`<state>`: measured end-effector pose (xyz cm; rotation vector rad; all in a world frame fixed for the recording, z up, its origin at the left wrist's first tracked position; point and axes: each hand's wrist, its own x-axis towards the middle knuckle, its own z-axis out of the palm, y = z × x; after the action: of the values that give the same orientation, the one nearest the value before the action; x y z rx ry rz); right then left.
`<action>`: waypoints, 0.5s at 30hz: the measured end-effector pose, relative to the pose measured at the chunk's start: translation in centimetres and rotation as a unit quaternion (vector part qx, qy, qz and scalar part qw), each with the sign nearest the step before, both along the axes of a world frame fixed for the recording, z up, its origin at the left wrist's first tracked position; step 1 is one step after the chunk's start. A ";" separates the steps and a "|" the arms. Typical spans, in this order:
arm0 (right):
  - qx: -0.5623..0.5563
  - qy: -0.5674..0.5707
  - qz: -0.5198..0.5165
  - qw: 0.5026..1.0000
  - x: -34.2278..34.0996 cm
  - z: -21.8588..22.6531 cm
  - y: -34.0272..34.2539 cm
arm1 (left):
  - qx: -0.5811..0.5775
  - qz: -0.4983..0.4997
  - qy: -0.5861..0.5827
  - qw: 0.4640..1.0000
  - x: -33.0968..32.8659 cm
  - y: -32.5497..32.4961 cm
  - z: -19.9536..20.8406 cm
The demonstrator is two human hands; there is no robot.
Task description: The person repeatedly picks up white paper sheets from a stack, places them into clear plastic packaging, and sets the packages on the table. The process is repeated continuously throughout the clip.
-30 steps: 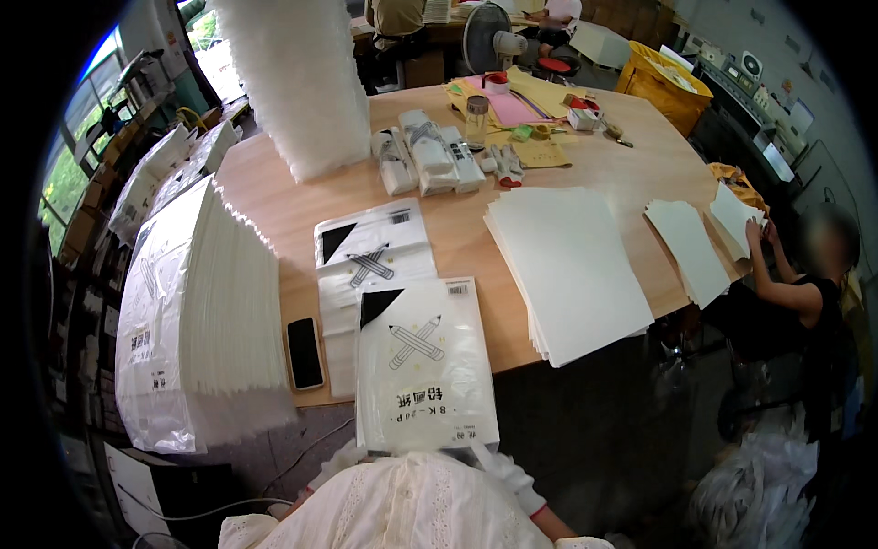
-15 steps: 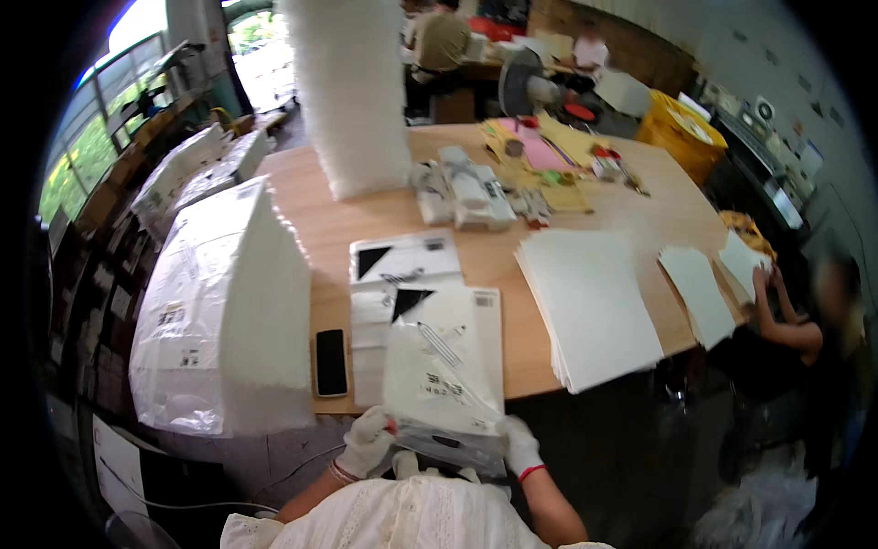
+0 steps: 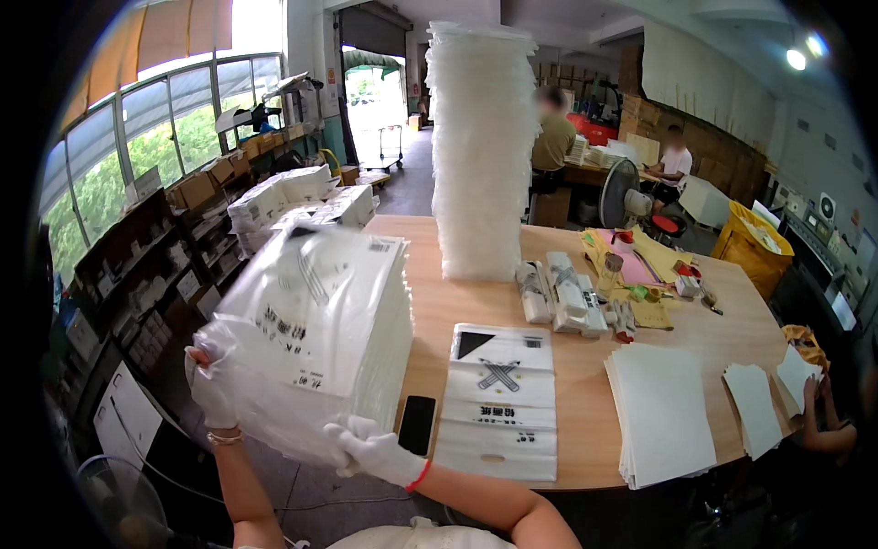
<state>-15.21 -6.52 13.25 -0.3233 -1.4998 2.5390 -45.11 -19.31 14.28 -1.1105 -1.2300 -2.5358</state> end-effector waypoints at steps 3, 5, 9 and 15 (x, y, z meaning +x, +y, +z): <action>0.120 0.002 0.035 0.992 0.1 0.7 1.1 | -0.058 0.004 -0.168 0.984 -4.6 -2.6 -5.0; 0.253 0.033 -0.108 0.961 0.1 -0.9 3.0 | -0.054 0.031 -0.147 0.987 -2.8 -3.4 -4.4; 0.339 0.011 -0.341 0.877 -3.3 0.6 6.5 | -0.095 -0.082 -0.103 0.987 -8.4 -6.6 -7.1; 0.406 -0.013 -0.369 0.836 -9.2 -2.1 7.2 | -0.098 -0.115 -0.144 0.978 -5.8 -0.5 -4.0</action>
<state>-24.43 0.64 11.19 -0.6292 -1.8220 1.1864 -50.93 -19.78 10.24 -0.9987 -1.5308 -2.8821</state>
